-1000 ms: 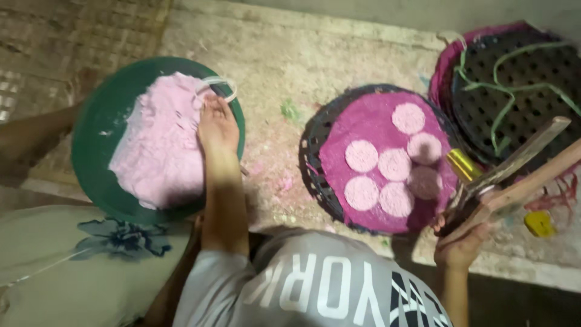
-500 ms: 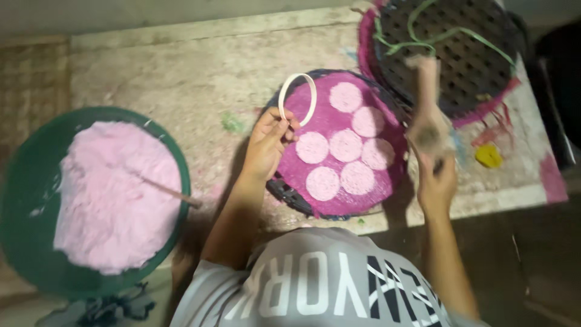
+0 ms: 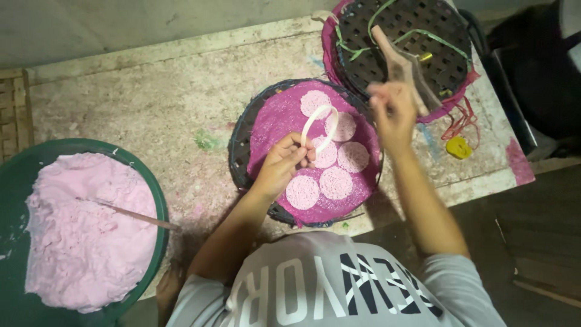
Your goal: The person uses a wooden press tool to scoop pink cotton candy from a green basin and compress it into circular shapes on a purple tray. They repeatedly fill the press, release the formed circles onto the tray, and continue the process.
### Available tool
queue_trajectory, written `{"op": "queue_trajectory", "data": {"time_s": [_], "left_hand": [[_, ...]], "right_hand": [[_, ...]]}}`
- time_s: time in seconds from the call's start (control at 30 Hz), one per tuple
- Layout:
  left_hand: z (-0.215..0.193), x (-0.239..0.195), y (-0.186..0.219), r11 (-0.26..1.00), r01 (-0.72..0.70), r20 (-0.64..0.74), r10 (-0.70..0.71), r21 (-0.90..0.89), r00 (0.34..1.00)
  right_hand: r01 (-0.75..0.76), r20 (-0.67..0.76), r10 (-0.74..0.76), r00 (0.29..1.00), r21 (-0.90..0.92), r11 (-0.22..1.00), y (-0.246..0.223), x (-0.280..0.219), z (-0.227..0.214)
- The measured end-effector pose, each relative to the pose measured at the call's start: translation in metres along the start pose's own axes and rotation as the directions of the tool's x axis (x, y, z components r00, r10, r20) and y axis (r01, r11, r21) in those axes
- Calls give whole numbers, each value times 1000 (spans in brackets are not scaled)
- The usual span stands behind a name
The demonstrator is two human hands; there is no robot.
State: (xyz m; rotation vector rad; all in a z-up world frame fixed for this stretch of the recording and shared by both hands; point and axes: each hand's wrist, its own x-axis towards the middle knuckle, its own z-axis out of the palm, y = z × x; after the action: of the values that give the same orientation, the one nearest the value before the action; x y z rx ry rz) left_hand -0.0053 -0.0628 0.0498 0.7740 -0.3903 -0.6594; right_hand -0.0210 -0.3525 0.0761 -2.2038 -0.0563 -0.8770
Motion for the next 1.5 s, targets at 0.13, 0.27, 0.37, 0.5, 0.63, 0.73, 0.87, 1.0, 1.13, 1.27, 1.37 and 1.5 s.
{"op": "queue_trajectory", "data": {"time_s": [0.13, 0.27, 0.37, 0.5, 0.63, 0.73, 0.87, 1.0, 1.13, 1.27, 1.37, 1.5], "left_hand": [[2, 6, 4, 976, -32, -24, 38, 215, 999], [-15, 13, 13, 943, -112, -63, 138, 313, 988], [-46, 24, 20, 521, 57, -152, 142, 852, 978], [-88, 37, 9, 33, -120, 103, 331, 992, 938], [-105, 44, -1, -61, -152, 163, 239, 986, 957], [-104, 48, -1, 41, -24, 11, 289, 999, 957], [-101, 68, 1, 43, 286, -282, 349, 957, 893], [-104, 81, -4, -43, 290, -257, 349, 956, 901], [-106, 75, -13, -36, 298, -270, 335, 954, 903], [-112, 75, -15, 11, 338, -329, 267, 941, 906], [-134, 82, -12, -161, 193, -69, 566, 968, 822], [-185, 84, 4, 103, 408, -406, 471, 907, 783]], "right_hand": [[135, 168, -116, 979, -109, 985, -72, -25, 13], [198, 343, -187, 920, 2, 980, -78, -21, 26], [123, 198, -129, 972, 43, 991, -40, -8, 22], [-86, 34, 126, 991, -556, 827, 57, 12, -18], [-135, 114, 342, 933, -769, 625, 135, 9, -30], [-206, 114, 503, 857, -818, 537, 167, 4, -29], [-258, 124, 574, 809, -804, 536, 189, 2, -33], [-209, 98, 417, 904, -749, 628, 207, -2, -41], [-328, -7, 354, 935, -391, 860, 208, -19, -48], [-617, 7, 629, 777, 204, 760, 179, -29, -54], [-548, 108, 581, 806, 506, 666, 136, -38, -61], [-613, 403, 547, 733, 740, 276, 70, -53, -65]]}}
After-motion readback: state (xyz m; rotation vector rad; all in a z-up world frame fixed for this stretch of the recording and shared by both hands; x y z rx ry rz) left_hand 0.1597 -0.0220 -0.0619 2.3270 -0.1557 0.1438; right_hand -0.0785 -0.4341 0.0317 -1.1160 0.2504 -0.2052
